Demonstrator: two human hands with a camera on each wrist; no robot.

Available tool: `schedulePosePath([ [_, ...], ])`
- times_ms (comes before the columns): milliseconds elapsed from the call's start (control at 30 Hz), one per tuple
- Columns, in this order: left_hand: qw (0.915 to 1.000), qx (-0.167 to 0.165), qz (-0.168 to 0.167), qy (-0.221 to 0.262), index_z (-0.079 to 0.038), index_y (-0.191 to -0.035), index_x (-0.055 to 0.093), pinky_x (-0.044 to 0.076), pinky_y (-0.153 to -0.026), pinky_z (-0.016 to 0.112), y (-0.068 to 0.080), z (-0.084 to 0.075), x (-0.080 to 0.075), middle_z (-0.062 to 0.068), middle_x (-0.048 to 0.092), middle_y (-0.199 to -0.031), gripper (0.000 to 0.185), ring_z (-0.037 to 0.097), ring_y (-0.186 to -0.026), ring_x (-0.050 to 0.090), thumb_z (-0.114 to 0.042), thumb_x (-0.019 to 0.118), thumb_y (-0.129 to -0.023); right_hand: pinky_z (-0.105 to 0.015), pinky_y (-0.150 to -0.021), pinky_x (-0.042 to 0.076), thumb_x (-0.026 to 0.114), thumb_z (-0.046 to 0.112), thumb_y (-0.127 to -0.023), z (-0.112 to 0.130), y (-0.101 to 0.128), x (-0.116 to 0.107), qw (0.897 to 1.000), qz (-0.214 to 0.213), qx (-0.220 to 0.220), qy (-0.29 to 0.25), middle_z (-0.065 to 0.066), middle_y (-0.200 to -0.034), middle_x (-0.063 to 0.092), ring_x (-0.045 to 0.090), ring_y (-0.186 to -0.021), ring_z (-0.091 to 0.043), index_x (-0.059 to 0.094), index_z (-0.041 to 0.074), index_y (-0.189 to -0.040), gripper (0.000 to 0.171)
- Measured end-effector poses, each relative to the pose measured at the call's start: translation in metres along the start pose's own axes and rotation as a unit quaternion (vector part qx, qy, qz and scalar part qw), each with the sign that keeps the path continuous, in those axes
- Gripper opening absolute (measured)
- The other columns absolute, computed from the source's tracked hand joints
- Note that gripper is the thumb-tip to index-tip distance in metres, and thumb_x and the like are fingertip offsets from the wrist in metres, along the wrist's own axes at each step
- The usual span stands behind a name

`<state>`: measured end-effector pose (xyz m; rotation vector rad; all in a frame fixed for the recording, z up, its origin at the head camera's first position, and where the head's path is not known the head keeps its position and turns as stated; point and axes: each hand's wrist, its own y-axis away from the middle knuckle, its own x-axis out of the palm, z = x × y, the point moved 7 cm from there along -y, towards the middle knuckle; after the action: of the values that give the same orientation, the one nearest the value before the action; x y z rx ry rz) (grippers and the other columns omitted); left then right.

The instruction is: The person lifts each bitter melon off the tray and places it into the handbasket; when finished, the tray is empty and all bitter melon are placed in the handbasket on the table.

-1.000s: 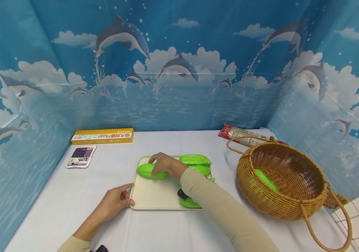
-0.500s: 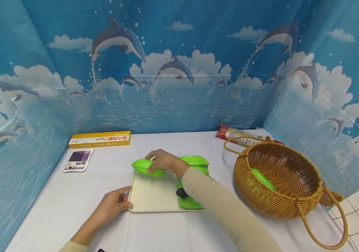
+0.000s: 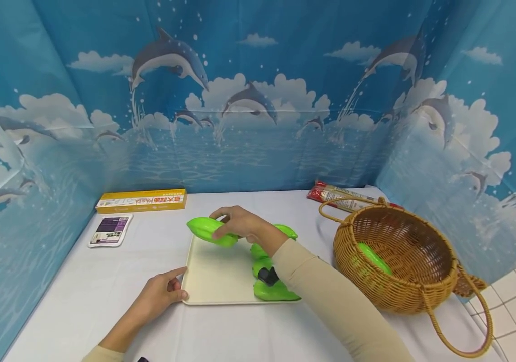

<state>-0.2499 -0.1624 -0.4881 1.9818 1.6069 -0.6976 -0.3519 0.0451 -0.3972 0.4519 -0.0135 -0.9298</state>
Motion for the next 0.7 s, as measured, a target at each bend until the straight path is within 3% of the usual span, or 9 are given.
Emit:
schedulePosePath([
  [233,1.0,0.001,0.001,0.005,0.005,-0.137,0.059,0.042,-0.064,0.024,0.001,-0.001,0.001,-0.004,0.055,-0.077,0.066,0.01,-0.067,0.049,-0.01,0.086,-0.079,-0.036,-0.078,0.055,0.079,0.012,-0.088,0.003,0.017,-0.005,0.999,0.007,-0.028,-0.026,-0.016,-0.13,0.057,0.065,-0.101,-0.028,0.054,0.014,-0.144,0.062],
  [433,0.9999,-0.009,0.006,0.002,0.005,-0.138,0.059,0.042,-0.065,0.025,0.001,-0.001,0.002,-0.004,0.055,-0.078,0.066,0.011,-0.068,0.049,-0.009,0.085,-0.079,-0.038,-0.082,0.054,0.08,0.018,-0.087,0.004,0.041,-0.011,0.999,0.004,-0.03,-0.019,-0.014,-0.133,0.056,0.064,-0.103,-0.028,0.054,0.016,-0.144,0.062],
  [700,0.9997,-0.02,0.009,0.008,0.005,-0.139,0.057,0.042,-0.063,0.025,0.003,-0.001,0.002,-0.003,0.056,-0.078,0.067,0.013,-0.069,0.05,-0.008,0.084,-0.079,-0.046,-0.093,0.046,0.079,0.026,-0.089,0.001,0.084,-0.029,0.999,-0.008,-0.033,0.019,-0.012,-0.143,0.048,0.05,-0.125,-0.03,0.053,0.018,-0.146,0.064],
])
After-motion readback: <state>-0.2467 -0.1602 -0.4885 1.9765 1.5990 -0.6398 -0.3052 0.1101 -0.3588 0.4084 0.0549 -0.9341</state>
